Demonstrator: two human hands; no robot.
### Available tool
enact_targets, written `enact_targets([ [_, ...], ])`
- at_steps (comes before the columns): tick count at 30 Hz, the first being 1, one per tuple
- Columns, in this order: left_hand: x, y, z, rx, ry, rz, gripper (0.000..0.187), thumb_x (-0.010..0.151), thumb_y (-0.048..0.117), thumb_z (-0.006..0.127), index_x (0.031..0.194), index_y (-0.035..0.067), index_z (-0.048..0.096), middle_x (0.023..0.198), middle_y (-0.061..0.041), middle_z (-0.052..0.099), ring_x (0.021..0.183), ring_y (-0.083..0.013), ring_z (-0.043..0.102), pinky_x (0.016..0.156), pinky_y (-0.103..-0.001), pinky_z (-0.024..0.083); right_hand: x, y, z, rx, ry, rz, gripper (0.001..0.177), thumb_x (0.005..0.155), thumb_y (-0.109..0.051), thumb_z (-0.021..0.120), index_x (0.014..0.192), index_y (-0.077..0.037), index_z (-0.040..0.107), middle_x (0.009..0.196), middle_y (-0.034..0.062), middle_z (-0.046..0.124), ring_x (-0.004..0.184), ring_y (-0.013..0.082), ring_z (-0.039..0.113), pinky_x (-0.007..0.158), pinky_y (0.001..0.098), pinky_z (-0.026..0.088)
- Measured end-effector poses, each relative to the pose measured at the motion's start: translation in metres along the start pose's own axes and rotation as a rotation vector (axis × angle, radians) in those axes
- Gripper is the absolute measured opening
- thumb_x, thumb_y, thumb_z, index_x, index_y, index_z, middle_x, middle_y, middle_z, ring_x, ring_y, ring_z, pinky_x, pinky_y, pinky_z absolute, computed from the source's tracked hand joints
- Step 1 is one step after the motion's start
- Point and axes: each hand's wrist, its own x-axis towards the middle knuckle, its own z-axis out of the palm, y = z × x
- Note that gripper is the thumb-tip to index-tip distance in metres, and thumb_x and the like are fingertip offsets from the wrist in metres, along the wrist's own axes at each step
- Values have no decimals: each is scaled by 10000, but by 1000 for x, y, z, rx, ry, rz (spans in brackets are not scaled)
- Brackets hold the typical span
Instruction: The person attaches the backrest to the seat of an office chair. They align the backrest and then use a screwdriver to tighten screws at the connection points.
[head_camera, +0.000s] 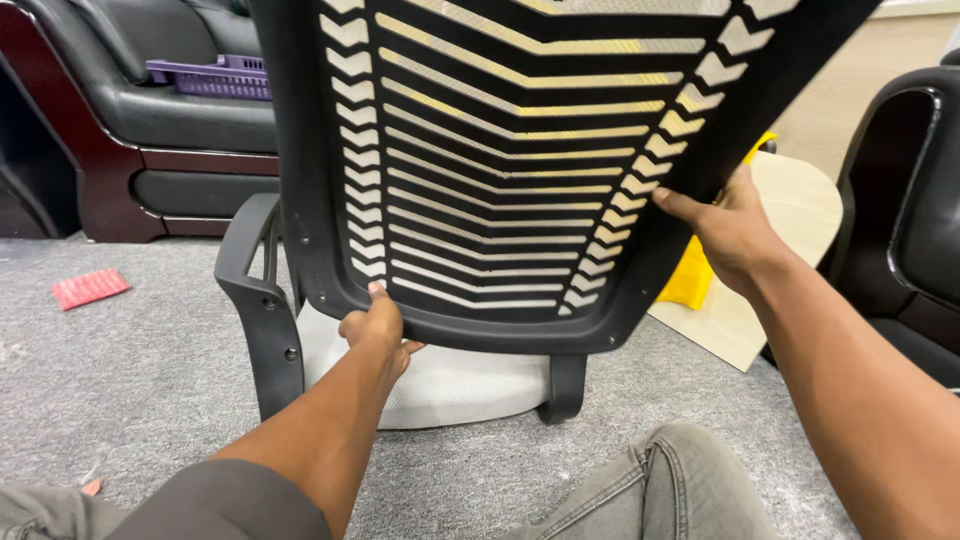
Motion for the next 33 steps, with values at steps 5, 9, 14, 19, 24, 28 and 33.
enact_targets([
  [5,7,16,4,-122,108,-56,747,1047,414,488,1472,-87,132,1361,-337,526,1100,-404,721,863,-536,653,4,49,21,-421,-40,313,1133,769,-253,913,1534,41,131,1430,224,440,1325,299,478,1135,417,390],
  [9,13,24,0,-176,62,-34,698,1046,413,489,1449,-88,218,1373,-297,530,1105,-395,711,855,-575,642,-42,108,50,-482,-191,618,876,692,-351,874,1379,82,544,1352,242,692,1284,305,609,1077,452,456],
  [14,14,21,3,-274,-1,-38,654,1040,388,461,1440,-71,225,1368,-285,534,1092,-404,733,813,-537,619,-88,136,87,-584,-230,592,1006,667,-337,945,1413,7,362,1263,177,623,1207,293,624,1017,404,521],
  [19,13,31,13,-300,83,-39,693,1042,401,505,1461,-78,229,1391,-288,516,1109,-405,722,803,-523,629,-69,125,104,-775,-86,793,839,779,-385,891,1346,81,484,1165,236,698,919,322,755,686,399,634],
  [24,13,51,9,-263,105,-10,739,1007,400,565,1473,-37,194,1386,-251,512,1094,-388,701,797,-550,620,-66,125,110,-736,-57,794,556,769,-331,886,1083,88,700,1032,232,759,797,327,761,626,402,613],
  [28,11,54,21,-353,158,-55,731,1009,373,574,1467,-40,182,1341,-289,543,1030,-413,740,776,-550,631,-67,140,107,-766,-31,752,545,763,-318,909,1022,117,709,987,245,755,739,314,762,587,374,620],
  [33,23,49,16,-266,177,-52,763,1006,382,570,1481,-18,127,1343,-280,540,1055,-407,726,803,-539,625,-67,145,106,-887,-95,672,572,778,-354,892,1068,104,710,1112,278,721,952,376,697,809,448,592],
])
